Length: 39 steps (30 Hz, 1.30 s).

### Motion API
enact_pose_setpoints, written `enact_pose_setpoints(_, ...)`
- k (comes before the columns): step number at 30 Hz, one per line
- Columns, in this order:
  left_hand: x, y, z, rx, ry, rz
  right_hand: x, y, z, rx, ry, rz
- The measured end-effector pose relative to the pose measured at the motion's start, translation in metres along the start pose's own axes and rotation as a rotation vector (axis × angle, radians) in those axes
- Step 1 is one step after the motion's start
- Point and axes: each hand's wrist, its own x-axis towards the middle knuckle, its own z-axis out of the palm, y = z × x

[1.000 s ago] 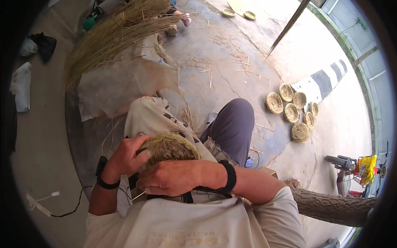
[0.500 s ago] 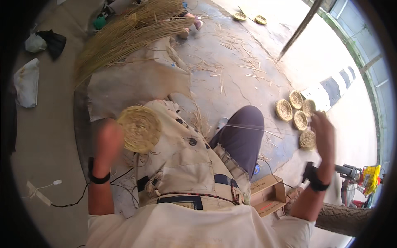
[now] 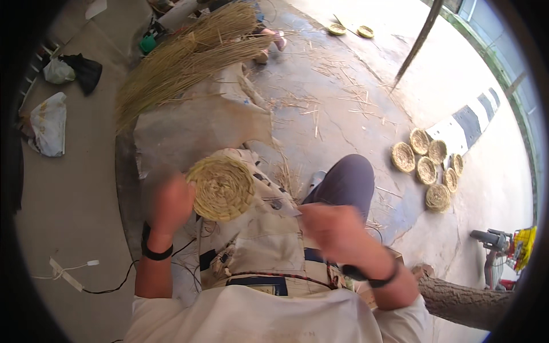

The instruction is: The recorder is weaving a circular mat out of straw using a needle and thread to bind the coils together.

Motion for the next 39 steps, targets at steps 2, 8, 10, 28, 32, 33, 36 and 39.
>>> enact_pose_setpoints(2,-0.003,0.014,0.008,-0.042,-0.033,0.058,0.041,-0.024,0.05,-0.05,-0.022,0.194)
enact_pose_setpoints(8,-0.012,0.032,0.014,-0.104,-0.078,0.124,0.062,-0.023,0.084,-0.076,0.004,0.219)
enact_pose_setpoints(10,-0.012,0.035,0.014,-0.129,-0.09,0.14,0.063,-0.023,0.081,-0.112,-0.02,0.221)
enact_pose_setpoints(28,-0.025,0.047,0.041,-0.058,-0.108,0.26,0.076,-0.008,0.095,0.252,0.189,0.326)
enact_pose_setpoints(32,-0.015,0.036,0.039,0.02,-0.118,0.297,0.062,-0.014,0.076,0.187,0.028,0.357)
enact_pose_setpoints(33,-0.013,0.034,0.036,0.041,-0.077,0.307,0.059,-0.017,0.073,0.231,-0.011,0.375)
enact_pose_setpoints(36,-0.017,0.043,0.034,0.069,-0.097,0.348,0.06,-0.016,0.079,0.22,0.003,0.355)
enact_pose_setpoints(39,-0.019,0.049,0.037,0.064,-0.155,0.39,0.061,-0.018,0.076,0.023,0.015,0.3)
